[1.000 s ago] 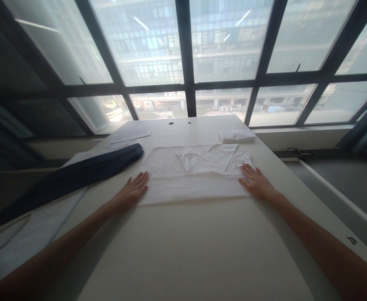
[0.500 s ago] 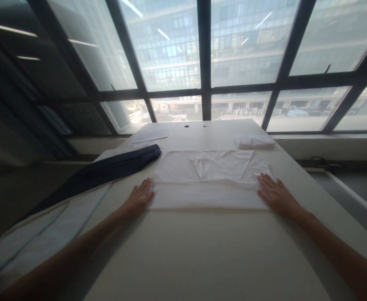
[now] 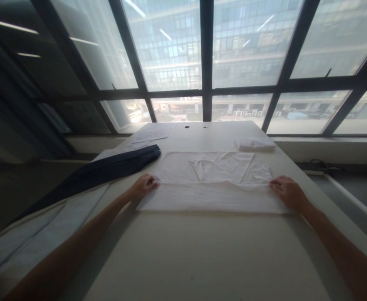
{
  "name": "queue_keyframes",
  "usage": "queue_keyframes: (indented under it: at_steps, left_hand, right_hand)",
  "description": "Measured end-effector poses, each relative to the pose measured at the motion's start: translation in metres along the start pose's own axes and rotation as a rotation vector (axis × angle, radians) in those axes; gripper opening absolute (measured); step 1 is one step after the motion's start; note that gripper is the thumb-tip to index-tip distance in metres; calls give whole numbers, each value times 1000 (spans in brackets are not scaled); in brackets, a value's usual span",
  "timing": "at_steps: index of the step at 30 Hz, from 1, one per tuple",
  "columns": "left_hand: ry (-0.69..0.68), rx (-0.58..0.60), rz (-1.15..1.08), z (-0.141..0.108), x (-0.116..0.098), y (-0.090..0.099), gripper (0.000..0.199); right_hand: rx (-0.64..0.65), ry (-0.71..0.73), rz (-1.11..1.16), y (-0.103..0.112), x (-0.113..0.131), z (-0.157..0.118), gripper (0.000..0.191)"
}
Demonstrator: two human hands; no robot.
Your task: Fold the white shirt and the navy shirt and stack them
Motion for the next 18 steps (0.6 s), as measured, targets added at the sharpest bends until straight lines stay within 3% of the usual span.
queue_keyframes:
  at_steps: [4,7,14,18]
  left_hand:
    - [-10,-16,34,-3,-3,0,34]
    - [-10,-57,29,-4,-2,-2,36]
    - [-24,-137,-30,-4,8,-9,36]
    - [-41,-140,8,-3,11,-12,36]
  right_hand:
    - [25,-75,74,0,-4,2,36]
    - [36,-54,87,-1,0,3,35]
    - [-69,-35,144,8,8,2,28]
    - [-69,-61,122,2,4,0,30]
Point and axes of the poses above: each hand's wrist, its own z-axis towards the middle knuckle, its own y-axis out of the back of the hand, x = y × z, the point moved 6 cm from there along z, towards the middle knuckle, and after that the axes turned 13 degrees about z, right-handed, at the moved point
